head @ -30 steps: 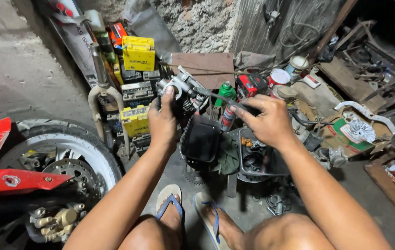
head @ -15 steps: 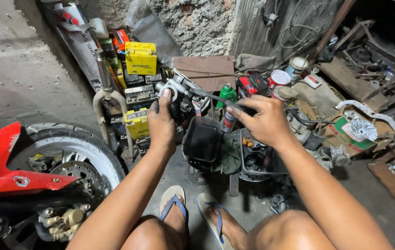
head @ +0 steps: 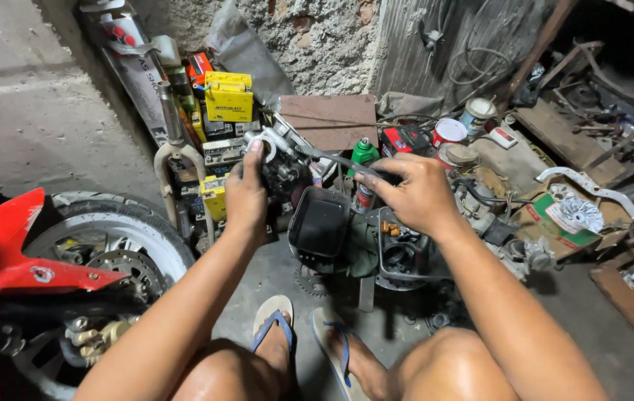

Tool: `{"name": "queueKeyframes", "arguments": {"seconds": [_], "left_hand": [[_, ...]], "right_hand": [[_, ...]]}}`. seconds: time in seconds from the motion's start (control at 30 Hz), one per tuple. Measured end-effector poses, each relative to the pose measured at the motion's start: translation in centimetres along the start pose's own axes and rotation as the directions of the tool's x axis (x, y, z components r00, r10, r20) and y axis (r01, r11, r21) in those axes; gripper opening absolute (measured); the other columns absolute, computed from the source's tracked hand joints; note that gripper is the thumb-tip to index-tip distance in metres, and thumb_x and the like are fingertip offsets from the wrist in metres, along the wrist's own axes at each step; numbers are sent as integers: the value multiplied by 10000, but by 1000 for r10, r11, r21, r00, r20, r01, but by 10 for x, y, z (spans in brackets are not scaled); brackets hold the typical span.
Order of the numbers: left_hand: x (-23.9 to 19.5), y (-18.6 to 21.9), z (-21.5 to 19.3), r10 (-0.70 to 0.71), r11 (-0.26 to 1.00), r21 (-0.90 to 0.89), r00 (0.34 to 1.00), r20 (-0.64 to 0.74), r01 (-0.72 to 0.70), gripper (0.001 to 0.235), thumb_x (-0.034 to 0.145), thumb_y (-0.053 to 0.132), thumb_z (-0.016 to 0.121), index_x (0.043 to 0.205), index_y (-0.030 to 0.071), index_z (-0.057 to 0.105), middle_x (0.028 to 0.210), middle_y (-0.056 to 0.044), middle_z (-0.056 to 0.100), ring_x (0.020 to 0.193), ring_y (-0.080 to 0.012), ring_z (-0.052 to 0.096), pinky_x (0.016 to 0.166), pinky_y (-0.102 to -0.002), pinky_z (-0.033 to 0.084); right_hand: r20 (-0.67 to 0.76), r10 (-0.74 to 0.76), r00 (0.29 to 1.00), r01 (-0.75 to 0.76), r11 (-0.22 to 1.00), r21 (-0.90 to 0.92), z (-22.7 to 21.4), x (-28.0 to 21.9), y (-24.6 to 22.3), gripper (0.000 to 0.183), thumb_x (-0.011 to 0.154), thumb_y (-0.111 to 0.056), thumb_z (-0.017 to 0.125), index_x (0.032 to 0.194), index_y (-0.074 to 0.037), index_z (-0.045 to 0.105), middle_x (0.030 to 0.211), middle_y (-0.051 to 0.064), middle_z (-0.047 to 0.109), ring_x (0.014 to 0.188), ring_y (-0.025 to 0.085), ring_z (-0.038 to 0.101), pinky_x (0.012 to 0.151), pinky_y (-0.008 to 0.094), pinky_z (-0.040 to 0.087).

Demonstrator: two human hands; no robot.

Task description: Adjusting and disassembling a motorcycle carburetor using a screwdriver and a wrench in a workshop environment.

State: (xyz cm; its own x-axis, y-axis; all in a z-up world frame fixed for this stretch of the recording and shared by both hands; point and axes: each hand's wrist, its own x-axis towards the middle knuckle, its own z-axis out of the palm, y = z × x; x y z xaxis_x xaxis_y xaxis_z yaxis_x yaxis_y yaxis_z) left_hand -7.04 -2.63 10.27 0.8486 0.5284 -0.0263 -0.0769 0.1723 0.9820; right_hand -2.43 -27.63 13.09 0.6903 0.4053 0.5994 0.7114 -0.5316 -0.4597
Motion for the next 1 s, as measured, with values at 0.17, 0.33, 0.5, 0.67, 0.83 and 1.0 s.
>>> {"name": "queueKeyframes", "arguments": {"seconds": [0.17, 0.33, 0.5, 0.67, 0.83, 1.0], "left_hand": [[-11, 8, 2, 19, 1000, -19, 1000, -4, -19, 943, 851, 681, 630, 1349, -108, 491, 1253, -315, 589, 1181, -406, 612, 972, -533, 526], [-45, 48, 14, 87, 996, -25, 996, -27, -88, 1023, 841, 700, 611, 1411, -128, 420, 1357, -365, 515, 1300, -459, 537, 1058, -559, 468], [-61, 47, 11, 48, 999, 20, 999, -7, -48, 980, 814, 654, 670, 1397, -104, 455, 1277, -335, 588, 1180, -406, 635, 963, -519, 547], [-64, 55, 13, 74, 985, -153, 997, -7, -74, 957, 810, 624, 685, 1363, -112, 427, 1129, -292, 605, 977, -352, 656, 761, -491, 590], [-81, 53, 16, 37, 956, -288, 999, -35, -46, 973, 789, 630, 689, 1341, -140, 464, 1141, -318, 622, 1022, -358, 675, 832, -535, 589], [-86, 49, 11, -22, 919, -394, 999, -47, 2, 758, 816, 604, 682, 1171, -65, 644, 1027, -244, 690, 927, -325, 710, 819, -489, 610]], "right_hand": [[-40, -1, 999, 2, 999, 35, -5, 3, -10, 83, 889, -251, 826, 888, -170, 811, 724, 113, 719, 739, 329, 727, 669, 389, 538], [-64, -26, 998, 29, 999, 45, -15, -2, -24, 81, 879, -238, 839, 890, -163, 810, 721, 120, 713, 734, 328, 727, 656, 388, 535], [-80, -7, 997, 7, 1000, -3, -24, -6, -41, 118, 908, -265, 818, 891, -148, 806, 722, 130, 714, 742, 352, 726, 645, 400, 533], [-98, -12, 995, 8, 999, -43, -32, -5, -62, 108, 915, -252, 805, 916, -145, 807, 729, 117, 715, 744, 336, 729, 637, 388, 530], [-108, -27, 994, 17, 995, -98, -28, -17, -86, 131, 945, -271, 784, 940, -141, 797, 747, 132, 718, 776, 360, 729, 658, 407, 553], [-75, 16, 997, -26, 992, -125, -15, -14, -98, 106, 968, -202, 740, 952, -129, 815, 746, 95, 737, 722, 285, 733, 680, 359, 558]]}}
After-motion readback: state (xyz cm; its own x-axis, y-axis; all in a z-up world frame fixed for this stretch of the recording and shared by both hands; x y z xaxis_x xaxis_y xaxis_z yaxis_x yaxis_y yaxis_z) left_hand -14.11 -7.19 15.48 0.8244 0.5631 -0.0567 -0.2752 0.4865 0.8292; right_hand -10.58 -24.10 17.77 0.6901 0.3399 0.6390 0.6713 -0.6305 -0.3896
